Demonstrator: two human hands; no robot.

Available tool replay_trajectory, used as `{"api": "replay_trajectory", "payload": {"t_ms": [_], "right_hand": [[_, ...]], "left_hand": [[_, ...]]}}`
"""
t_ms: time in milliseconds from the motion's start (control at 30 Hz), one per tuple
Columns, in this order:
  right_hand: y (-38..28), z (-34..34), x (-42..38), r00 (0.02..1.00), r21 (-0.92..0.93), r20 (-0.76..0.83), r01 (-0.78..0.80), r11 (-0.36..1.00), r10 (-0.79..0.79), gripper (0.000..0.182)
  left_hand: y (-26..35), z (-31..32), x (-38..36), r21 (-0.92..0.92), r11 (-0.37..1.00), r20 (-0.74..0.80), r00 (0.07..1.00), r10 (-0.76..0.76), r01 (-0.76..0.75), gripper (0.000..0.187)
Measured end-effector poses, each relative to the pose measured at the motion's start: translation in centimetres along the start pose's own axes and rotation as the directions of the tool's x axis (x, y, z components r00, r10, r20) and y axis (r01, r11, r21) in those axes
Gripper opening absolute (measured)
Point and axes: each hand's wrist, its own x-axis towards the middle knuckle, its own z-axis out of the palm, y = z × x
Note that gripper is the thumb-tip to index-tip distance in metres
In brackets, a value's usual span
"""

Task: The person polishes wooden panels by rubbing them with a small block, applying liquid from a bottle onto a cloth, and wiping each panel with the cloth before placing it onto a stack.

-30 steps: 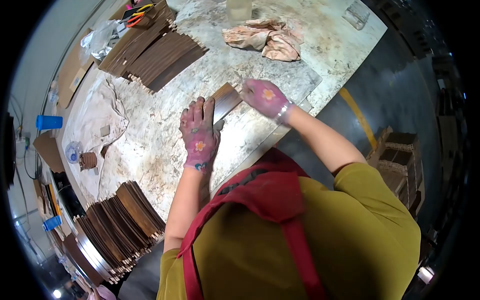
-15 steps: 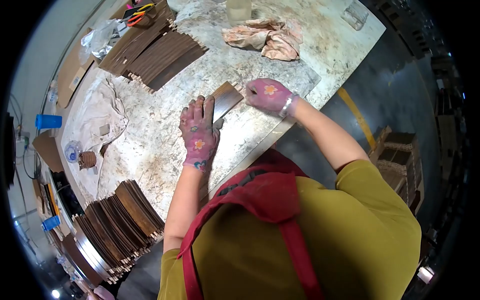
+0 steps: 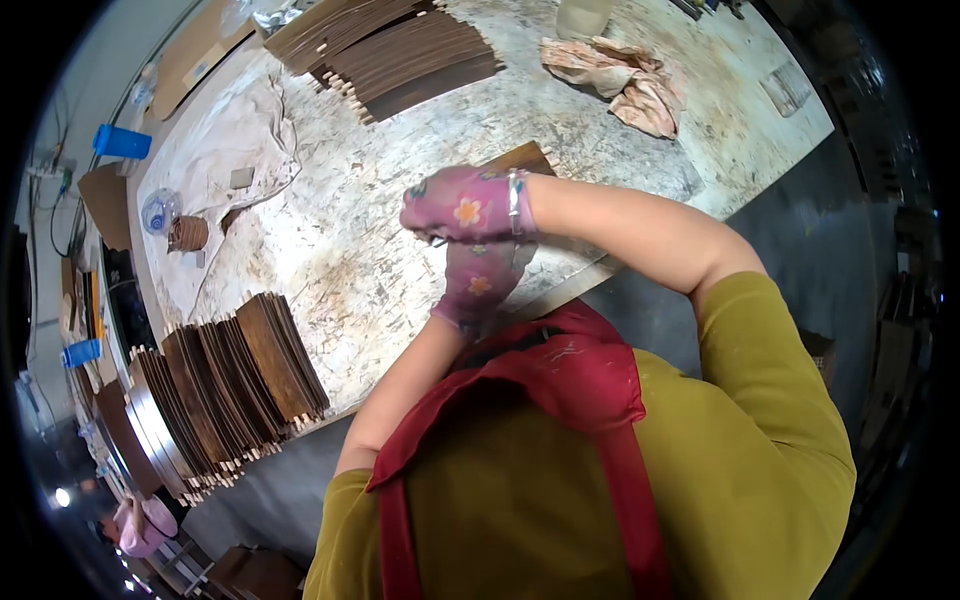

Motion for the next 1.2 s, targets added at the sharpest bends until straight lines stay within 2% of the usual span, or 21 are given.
{"api": "replay_trajectory", "payload": {"t_ms": [100,133,233,300,367,400,500,533,567,633,700,733,767,833,900,933,967,1000,1100,1133,1200], "right_hand": [[0.5,1.3,0.9,0.985,-0.138,0.076,0.167,0.976,-0.158,0.01],[0.8,1.8,1.0,0.976,-0.201,0.106,0.207,0.958,-0.189,0.01],[1.9,1.5,3.1,0.985,-0.274,0.123,0.154,0.949,-0.124,0.011],[1.8,-0.6,4.4,0.987,-0.148,0.103,-0.104,0.984,0.12,0.021],[5.8,1.1,5.1,0.997,-0.394,-0.072,-0.018,0.919,-0.012,0.028],[3.7,-0.7,5.0,0.961,-0.14,-0.006,-0.276,0.951,0.278,0.02],[0.8,-0.3,4.0,0.968,-0.131,0.027,-0.243,0.961,0.248,0.016],[0.7,0.8,4.2,0.965,-0.154,0.133,-0.204,0.967,0.224,0.017],[0.6,1.4,3.5,0.991,-0.262,0.136,0.043,0.964,-0.007,0.019],[0.6,1.9,3.6,0.994,-0.259,0.102,-0.009,0.966,0.037,0.02],[1.6,1.2,4.2,0.974,-0.173,-0.078,-0.225,0.959,0.214,0.024],[2.2,0.5,4.2,0.98,-0.324,-0.112,-0.192,0.926,0.164,0.03],[2.6,-0.1,4.4,0.923,-0.237,-0.148,-0.381,0.894,0.355,0.023],[3.8,0.2,3.3,0.932,-0.152,-0.269,-0.292,0.944,0.245,0.017],[3.3,2.0,3.3,0.904,-0.078,-0.335,-0.309,0.948,0.267,0.013],[2.2,2.3,3.6,0.887,-0.1,-0.242,-0.426,0.899,0.393,0.016],[1.8,3.1,3.6,0.884,-0.114,-0.234,-0.437,0.892,0.404,0.014],[2.0,3.4,3.2,0.885,-0.13,-0.267,-0.425,0.896,0.381,0.014],[3.7,2.6,0.8,0.872,-0.176,-0.297,-0.45,0.876,0.388,0.013],[4.0,1.5,-1.1,0.853,-0.088,-0.283,-0.479,0.874,0.439,0.013],[6.9,0.6,-5.5,0.798,-0.239,-0.418,-0.557,0.795,0.434,0.015]], "left_hand": [[-0.2,1.5,-0.4,-0.053,0.999,-0.233,0.973,-0.008,-0.004,0.037],[-0.3,1.5,-0.4,-0.043,0.999,-0.194,0.981,-0.012,0.004,0.039],[-0.4,0.4,-0.4,0.005,1.0,-0.033,0.999,0.01,-0.009,0.045],[0.4,-0.8,0.2,0.117,0.991,-0.092,0.993,0.08,-0.069,0.049],[0.5,-1.1,0.5,0.17,0.98,-0.111,0.986,0.12,-0.101,0.053],[0.4,-0.9,0.5,0.163,0.981,-0.105,0.987,0.119,-0.101,0.054],[0.0,-0.3,-0.1,0.073,0.996,-0.041,0.998,0.045,-0.042,0.049],[-0.6,0.8,-0.6,-0.004,1.0,0.004,1.0,0.005,-0.005,0.048],[-1.0,1.8,-0.9,-0.079,0.996,0.054,0.998,-0.029,0.033,0.046],[-0.2,0.7,-0.3,-0.015,1.0,0.032,0.999,-0.017,0.018,0.042],[0.4,-0.8,0.3,0.1,0.995,0.053,0.999,0.005,-0.01,0.044],[0.2,-0.6,0.1,0.158,0.984,-0.077,0.992,0.1,-0.086,0.046],[0.2,-0.7,0.3,0.187,0.977,-0.098,0.987,0.127,-0.107,0.046],[0.4,-1.2,0.8,0.245,0.959,-0.142,0.974,0.178,-0.14,0.047],[-0.1,-0.4,0.2,0.137,0.986,-0.027,0.995,0.096,-0.092,0.046],[-0.4,0.0,0.1,0.079,0.994,0.014,0.998,0.069,-0.07,0.045],[-0.6,0.4,0.2,0.022,0.999,0.056,0.997,0.048,-0.049,0.044],[-0.3,0.2,0.4,-0.004,0.998,-0.031,0.997,0.069,-0.069,0.042],[0.1,-0.6,0.2,0.184,0.975,-0.018,0.992,0.126,-0.121,0.042],[0.6,-1.8,0.6,0.223,0.966,0.017,0.992,0.128,-0.129,0.05],[0.6,-2.1,0.9,0.221,0.961,-0.058,0.982,0.182,-0.165,0.057]]}}
